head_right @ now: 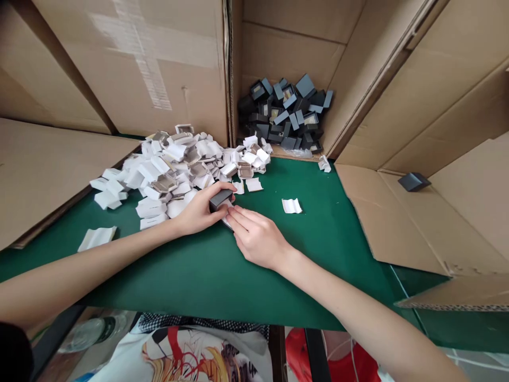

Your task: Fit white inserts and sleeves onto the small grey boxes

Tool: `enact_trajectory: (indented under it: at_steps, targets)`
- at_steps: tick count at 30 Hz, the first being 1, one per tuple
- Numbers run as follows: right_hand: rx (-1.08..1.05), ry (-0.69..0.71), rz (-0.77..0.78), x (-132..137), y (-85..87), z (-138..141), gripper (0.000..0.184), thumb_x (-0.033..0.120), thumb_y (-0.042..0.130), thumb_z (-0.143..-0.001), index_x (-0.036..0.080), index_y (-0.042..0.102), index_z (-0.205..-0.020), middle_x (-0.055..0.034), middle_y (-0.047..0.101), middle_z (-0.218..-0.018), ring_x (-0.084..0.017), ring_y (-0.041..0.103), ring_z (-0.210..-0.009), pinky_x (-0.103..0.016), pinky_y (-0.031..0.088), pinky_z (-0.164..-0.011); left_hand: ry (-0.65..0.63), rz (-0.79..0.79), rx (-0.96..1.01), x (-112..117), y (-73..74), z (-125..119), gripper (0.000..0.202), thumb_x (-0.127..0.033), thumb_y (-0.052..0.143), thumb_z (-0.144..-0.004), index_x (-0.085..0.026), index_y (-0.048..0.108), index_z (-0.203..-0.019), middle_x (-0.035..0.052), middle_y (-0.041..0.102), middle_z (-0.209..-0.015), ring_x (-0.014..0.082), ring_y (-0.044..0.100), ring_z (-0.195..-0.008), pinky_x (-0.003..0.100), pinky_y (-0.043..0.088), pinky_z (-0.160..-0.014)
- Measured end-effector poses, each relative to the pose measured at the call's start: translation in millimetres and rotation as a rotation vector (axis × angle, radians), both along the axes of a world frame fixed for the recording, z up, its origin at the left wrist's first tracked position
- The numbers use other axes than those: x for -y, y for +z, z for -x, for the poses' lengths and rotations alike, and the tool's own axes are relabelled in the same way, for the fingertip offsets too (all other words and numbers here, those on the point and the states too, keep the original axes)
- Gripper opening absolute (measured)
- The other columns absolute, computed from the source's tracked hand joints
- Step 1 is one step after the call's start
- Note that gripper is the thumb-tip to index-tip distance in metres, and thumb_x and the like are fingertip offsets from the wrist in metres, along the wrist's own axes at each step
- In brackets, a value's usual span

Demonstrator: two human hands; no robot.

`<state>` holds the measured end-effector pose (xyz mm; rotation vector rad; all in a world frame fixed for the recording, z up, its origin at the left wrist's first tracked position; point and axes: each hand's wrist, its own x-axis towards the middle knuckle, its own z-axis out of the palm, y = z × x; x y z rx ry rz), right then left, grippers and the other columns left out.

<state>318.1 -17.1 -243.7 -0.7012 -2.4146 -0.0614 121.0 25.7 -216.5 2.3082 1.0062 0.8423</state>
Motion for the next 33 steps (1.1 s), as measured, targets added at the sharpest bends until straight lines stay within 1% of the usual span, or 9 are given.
enact_trajectory:
  at_steps: [3,5,9,13,17,20,26,30,33]
  targets:
    - [-0.002,-0.012,0.039,0,0.7,0,0.038,0.012,0.043,-0.091,0.005,0.058,-0.125,-0.0142,0.059,-0.127,-0.023,0.051,-0.125,-0.039,0.047,-0.105,0.083,-0.060,0.002,0,0.3,2,0.040,-0.012,0.053,-0.079,-0.018,0.046,-0.118,0.0065,0.058,-0.112,0.0164,0.056,-0.102,0.030,0.047,-0.091]
    - [0.000,0.005,0.079,-1,2.2,-2,0.038,0.016,0.046,-0.091,0.008,0.057,-0.126,-0.0132,0.059,-0.128,-0.024,0.052,-0.123,-0.042,0.049,-0.101,0.162,-0.091,0.002,0,0.1,4,0.037,-0.016,0.055,-0.080,-0.018,0.047,-0.117,0.0065,0.057,-0.111,0.0163,0.055,-0.100,0.029,0.048,-0.086]
    - [-0.122,0.010,0.115,-7,8.0,-13,0.031,0.020,0.053,-0.090,0.014,0.059,-0.120,-0.0093,0.063,-0.122,-0.021,0.059,-0.104,-0.040,0.051,-0.089,0.209,-0.039,0.013,0,-0.1,10,0.030,-0.015,0.051,-0.082,-0.019,0.050,-0.113,0.0017,0.060,-0.096,0.0098,0.055,-0.075,0.021,0.047,-0.068]
    - [-0.259,-0.210,0.116,-20,10.4,-30,0.017,0.018,0.053,-0.089,0.017,0.064,-0.102,-0.0062,0.069,-0.100,-0.020,0.061,-0.093,-0.038,0.048,-0.082,0.205,0.004,0.010,-2,0.6,12,0.025,-0.016,0.050,-0.083,-0.019,0.055,-0.107,-0.0016,0.061,-0.082,0.0076,0.052,-0.063,0.019,0.044,-0.063]
    - [-0.158,-0.464,0.143,-38,4.5,-51,0.013,0.020,0.051,-0.088,0.017,0.064,-0.084,-0.0057,0.066,-0.082,-0.021,0.058,-0.081,-0.037,0.046,-0.074,0.221,0.034,0.011,-4,0.9,13,0.026,-0.018,0.052,-0.082,-0.019,0.054,-0.108,-0.0027,0.058,-0.077,0.0076,0.051,-0.061,0.019,0.042,-0.059]
    - [-0.140,-0.524,0.188,-47,-2.4,-62,0.014,0.021,0.050,-0.087,0.018,0.063,-0.084,-0.0054,0.065,-0.080,-0.021,0.057,-0.076,-0.036,0.046,-0.070,0.228,0.046,0.020,-5,0.9,14,0.027,-0.019,0.052,-0.081,-0.020,0.053,-0.108,-0.0046,0.053,-0.070,0.0077,0.051,-0.058,0.019,0.041,-0.057]
    - [-0.172,-0.407,0.296,-55,-8.0,-54,0.015,0.020,0.050,-0.087,0.019,0.064,-0.088,-0.0059,0.066,-0.087,-0.022,0.059,-0.084,-0.036,0.048,-0.073,0.249,-0.056,-0.093,-1,-0.8,12,0.034,-0.018,0.049,-0.083,-0.021,0.047,-0.116,-0.0019,0.058,-0.081,0.0103,0.056,-0.066,0.021,0.044,-0.063]
    - [-0.177,-0.290,0.335,-76,3.4,-33,0.018,0.017,0.048,-0.086,0.019,0.064,-0.095,-0.0062,0.066,-0.094,-0.022,0.059,-0.091,-0.036,0.049,-0.078,0.261,-0.255,-0.215,2,-0.1,10,0.038,-0.015,0.047,-0.084,-0.021,0.043,-0.121,0.0050,0.061,-0.102,0.0170,0.061,-0.091,0.028,0.049,-0.077]
    - [-0.219,-0.183,0.326,-99,16.1,-12,0.030,0.013,0.046,-0.086,0.018,0.060,-0.113,-0.0078,0.063,-0.110,-0.020,0.059,-0.099,-0.035,0.049,-0.085,0.207,-0.420,-0.294,5,1.3,10,0.039,-0.012,0.045,-0.084,-0.020,0.041,-0.122,0.0060,0.061,-0.100,0.0183,0.061,-0.092,0.028,0.050,-0.075]
